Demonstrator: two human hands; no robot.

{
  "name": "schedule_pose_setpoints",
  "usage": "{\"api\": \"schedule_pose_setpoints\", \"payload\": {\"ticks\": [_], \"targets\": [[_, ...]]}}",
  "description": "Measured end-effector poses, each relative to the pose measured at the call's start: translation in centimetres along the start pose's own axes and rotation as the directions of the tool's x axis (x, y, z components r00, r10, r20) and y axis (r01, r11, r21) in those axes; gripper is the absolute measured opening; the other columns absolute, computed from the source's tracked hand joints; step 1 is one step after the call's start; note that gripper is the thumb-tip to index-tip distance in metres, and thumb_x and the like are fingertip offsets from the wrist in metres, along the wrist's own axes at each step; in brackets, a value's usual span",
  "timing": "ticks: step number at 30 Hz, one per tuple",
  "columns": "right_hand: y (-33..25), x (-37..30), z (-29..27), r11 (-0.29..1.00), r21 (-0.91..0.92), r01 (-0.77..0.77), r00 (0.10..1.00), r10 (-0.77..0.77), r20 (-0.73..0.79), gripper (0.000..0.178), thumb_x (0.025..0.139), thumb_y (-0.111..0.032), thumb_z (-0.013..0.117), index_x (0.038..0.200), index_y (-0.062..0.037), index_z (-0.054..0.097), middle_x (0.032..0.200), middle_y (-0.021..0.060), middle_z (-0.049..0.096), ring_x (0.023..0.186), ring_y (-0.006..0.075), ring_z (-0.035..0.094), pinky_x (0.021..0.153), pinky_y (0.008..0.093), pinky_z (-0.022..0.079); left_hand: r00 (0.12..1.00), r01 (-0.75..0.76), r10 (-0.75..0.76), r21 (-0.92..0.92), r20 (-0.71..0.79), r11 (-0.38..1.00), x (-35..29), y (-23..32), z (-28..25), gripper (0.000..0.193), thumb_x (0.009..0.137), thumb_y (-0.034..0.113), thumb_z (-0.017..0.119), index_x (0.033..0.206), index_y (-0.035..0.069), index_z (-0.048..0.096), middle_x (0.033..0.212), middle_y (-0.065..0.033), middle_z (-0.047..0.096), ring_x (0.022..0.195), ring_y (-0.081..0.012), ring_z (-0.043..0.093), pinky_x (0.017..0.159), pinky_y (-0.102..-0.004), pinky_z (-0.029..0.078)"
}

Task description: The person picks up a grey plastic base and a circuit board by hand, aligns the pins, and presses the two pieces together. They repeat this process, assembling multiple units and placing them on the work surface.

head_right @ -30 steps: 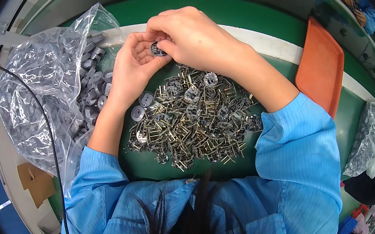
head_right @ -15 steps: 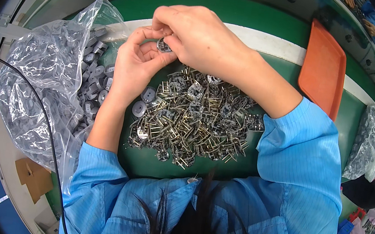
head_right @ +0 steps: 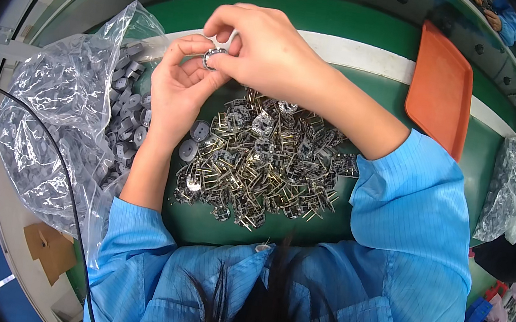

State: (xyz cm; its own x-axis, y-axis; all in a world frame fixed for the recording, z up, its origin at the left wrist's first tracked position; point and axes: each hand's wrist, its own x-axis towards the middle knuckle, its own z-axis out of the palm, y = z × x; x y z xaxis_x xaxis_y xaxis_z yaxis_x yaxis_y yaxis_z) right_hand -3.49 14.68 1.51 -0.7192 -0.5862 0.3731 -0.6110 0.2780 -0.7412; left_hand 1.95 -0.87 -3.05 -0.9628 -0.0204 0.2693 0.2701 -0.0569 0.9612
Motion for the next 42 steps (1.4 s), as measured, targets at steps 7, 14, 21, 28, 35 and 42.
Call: {"api": "schedule_pose_setpoints", "payload": {"ticks": [7,14,21,28,35,42], "targets": [[2.3,0.4,-0.5,0.862,0.354,-0.361,0.926,0.288,0.245,0.029,0.074,-0.016,0.073,0.095,0.0023,0.067,0.083,0.0116,0.07,0.076,0.0171,0.068,0.071,0.0295,0.053,0.986,-0.158,0.164,0.215,-0.011,0.964,0.1,0.2,0.2,0.036,0.073,-0.007,0.074,0.102,0.0,0.056,0.111,-0.0081,0.045,0.076,-0.009,0.058,0.063,-0.0203,0.053],[3.6,1.6,1.3,0.972,0.151,-0.18,0.984,0.177,0.034,0.021,0.075,-0.013,0.07,0.092,-0.0003,0.068,0.076,0.0091,0.069,0.068,0.0144,0.066,0.068,0.0277,0.053,0.989,-0.088,0.136,0.494,-0.063,0.865,-0.7,2.2,-0.4,0.036,0.073,-0.008,0.071,0.105,0.0,0.055,0.109,-0.0128,0.047,0.068,-0.0129,0.059,0.06,-0.0247,0.053],[16.5,10.9,-6.1,0.946,0.037,-0.322,0.923,0.323,-0.21,0.03,0.079,-0.027,0.07,0.094,-0.0012,0.07,0.091,0.0168,0.069,0.088,0.0297,0.065,0.081,0.037,0.051,0.952,-0.201,-0.059,0.761,0.299,0.617,-6.8,6.5,-3.4,0.028,0.078,-0.003,0.062,0.105,0.001,0.058,0.095,-0.0132,0.059,0.081,-0.0331,0.061,0.069,-0.0371,0.05],[22.2,14.3,-5.4,0.74,-0.482,-0.468,0.87,0.29,-0.4,0.032,0.083,-0.032,0.064,0.097,-0.0041,0.07,0.101,0.0169,0.067,0.094,0.0361,0.062,0.087,0.044,0.049,0.994,-0.011,-0.087,0.864,0.063,0.503,-8.7,5.1,-1.4,0.032,0.084,0.006,0.063,0.114,-0.004,0.055,0.105,-0.0191,0.054,0.09,-0.0362,0.059,0.078,-0.0416,0.049],[5.6,4.4,-8.5,0.847,-0.007,-0.531,0.835,0.525,0.164,0.025,0.081,-0.026,0.069,0.092,-0.0041,0.069,0.084,0.0152,0.069,0.07,0.0282,0.065,0.068,0.0327,0.051,0.989,-0.105,-0.029,0.816,0.147,0.569,-5.3,3.5,-1.5,0.026,0.082,0.005,0.065,0.104,-0.008,0.056,0.104,-0.0203,0.053,0.09,-0.0366,0.057,0.078,-0.0407,0.048],[2.6,-8.8,-8.8,0.958,-0.207,-0.2,0.914,0.259,0.313,0.019,0.079,-0.002,0.065,0.099,-0.0026,0.065,0.087,0.0058,0.059,0.071,0.0162,0.056,0.065,0.0292,0.048,0.984,-0.125,-0.018,0.766,0.176,0.631,-2.6,2.4,0.4,0.019,0.083,0.005,0.065,0.1,0.0,0.058,0.088,-0.0152,0.063,0.078,-0.026,0.062,0.07,-0.0345,0.049]]}}
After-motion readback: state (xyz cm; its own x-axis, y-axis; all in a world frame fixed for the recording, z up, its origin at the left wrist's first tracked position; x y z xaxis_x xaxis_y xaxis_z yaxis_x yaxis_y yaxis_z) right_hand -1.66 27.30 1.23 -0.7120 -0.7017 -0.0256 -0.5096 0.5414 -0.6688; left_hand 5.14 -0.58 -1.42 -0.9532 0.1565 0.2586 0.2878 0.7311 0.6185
